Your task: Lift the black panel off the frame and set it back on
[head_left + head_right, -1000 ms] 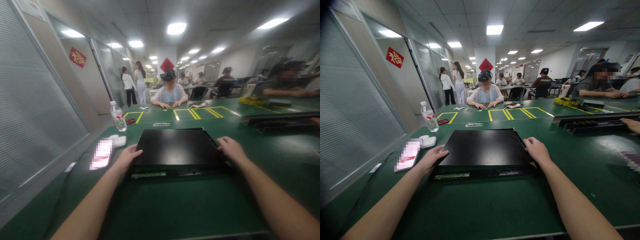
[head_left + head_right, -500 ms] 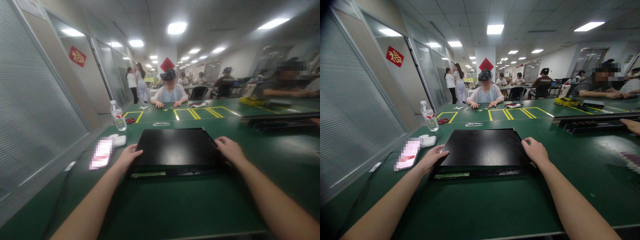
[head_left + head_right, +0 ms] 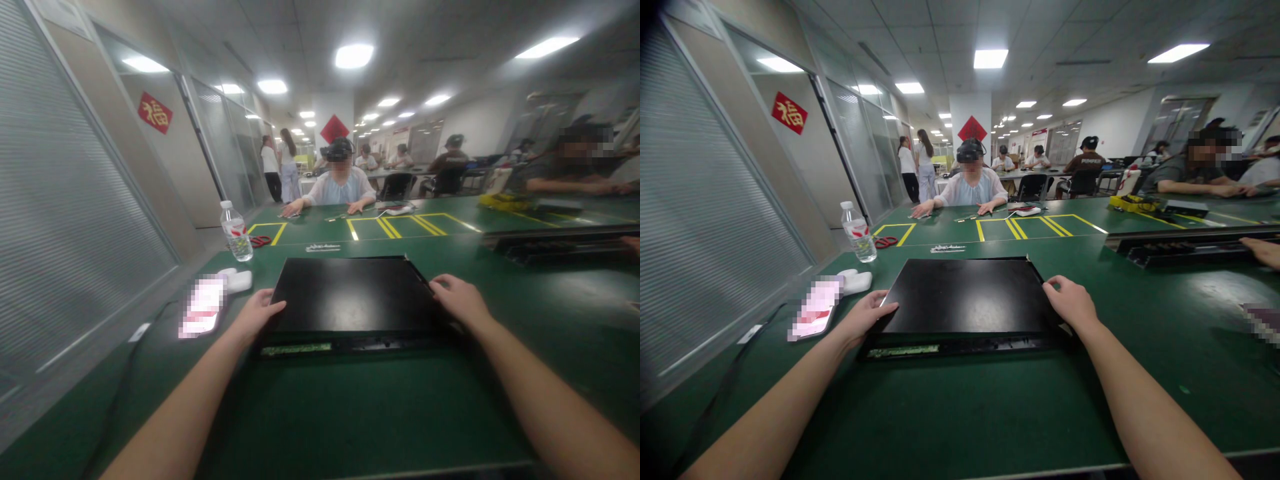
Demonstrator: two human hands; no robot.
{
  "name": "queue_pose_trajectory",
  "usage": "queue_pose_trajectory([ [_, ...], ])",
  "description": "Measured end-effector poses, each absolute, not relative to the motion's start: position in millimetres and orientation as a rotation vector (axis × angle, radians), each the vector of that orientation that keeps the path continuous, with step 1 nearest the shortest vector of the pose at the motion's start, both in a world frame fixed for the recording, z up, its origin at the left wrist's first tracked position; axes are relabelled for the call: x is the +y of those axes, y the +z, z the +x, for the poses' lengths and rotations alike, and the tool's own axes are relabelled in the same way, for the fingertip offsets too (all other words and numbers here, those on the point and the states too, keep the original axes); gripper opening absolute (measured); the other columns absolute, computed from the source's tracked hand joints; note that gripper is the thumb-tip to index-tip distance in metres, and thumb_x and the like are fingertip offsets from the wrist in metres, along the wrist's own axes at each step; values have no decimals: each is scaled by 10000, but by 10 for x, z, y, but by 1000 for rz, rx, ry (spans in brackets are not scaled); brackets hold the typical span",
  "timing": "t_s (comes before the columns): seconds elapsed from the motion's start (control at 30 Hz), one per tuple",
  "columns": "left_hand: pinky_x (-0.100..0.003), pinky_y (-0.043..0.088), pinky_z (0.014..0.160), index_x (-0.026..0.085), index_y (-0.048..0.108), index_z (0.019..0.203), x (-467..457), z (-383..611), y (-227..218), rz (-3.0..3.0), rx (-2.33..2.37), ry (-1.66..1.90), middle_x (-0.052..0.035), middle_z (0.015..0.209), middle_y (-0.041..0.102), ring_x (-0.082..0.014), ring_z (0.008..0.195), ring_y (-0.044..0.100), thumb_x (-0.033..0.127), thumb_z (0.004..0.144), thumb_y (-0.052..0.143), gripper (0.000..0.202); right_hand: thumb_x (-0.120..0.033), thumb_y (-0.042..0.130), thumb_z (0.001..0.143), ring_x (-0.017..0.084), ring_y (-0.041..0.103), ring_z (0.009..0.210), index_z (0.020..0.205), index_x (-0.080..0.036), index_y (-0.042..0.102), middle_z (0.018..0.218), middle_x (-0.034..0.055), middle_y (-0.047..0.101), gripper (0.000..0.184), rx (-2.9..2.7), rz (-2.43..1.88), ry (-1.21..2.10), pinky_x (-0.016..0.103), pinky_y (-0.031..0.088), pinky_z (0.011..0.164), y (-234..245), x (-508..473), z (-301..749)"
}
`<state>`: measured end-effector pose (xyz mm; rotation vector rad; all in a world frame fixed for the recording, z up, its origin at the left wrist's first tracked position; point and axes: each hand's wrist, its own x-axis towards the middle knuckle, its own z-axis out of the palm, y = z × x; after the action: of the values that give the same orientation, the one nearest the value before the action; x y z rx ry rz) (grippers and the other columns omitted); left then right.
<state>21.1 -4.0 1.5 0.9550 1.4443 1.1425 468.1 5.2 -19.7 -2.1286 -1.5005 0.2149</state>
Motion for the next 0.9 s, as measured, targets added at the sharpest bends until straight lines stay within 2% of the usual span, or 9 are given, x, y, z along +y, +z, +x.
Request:
queue_pose_trajectory([
  [0.27,-329,622,746,180,581,1081,-51,209,18,979,1447,1136,-50,836,775,-201,725,768,55,829,729,319,-453,512,877,255,693,838,1034,-232,761,869,77,762,367,-1503,-2116,248,317,478,686,-221,73,4723],
  [0.47,-353,625,771,178,577,1077,-42,196,-13,997,1446,1141,-64,854,780,-216,750,773,88,787,785,367,-427,536,877,253,701,839,1013,-230,765,873,73,772,331,-1521,-2116,202,315,473,682,-223,71,4714],
  [0.9,-340,621,733,188,578,1060,-89,203,80,1027,1471,1106,-61,856,775,-226,761,771,141,777,798,361,-382,544,868,251,701,849,1012,-228,764,819,68,757,305,-1527,-2159,206,302,466,684,-206,66,4701],
])
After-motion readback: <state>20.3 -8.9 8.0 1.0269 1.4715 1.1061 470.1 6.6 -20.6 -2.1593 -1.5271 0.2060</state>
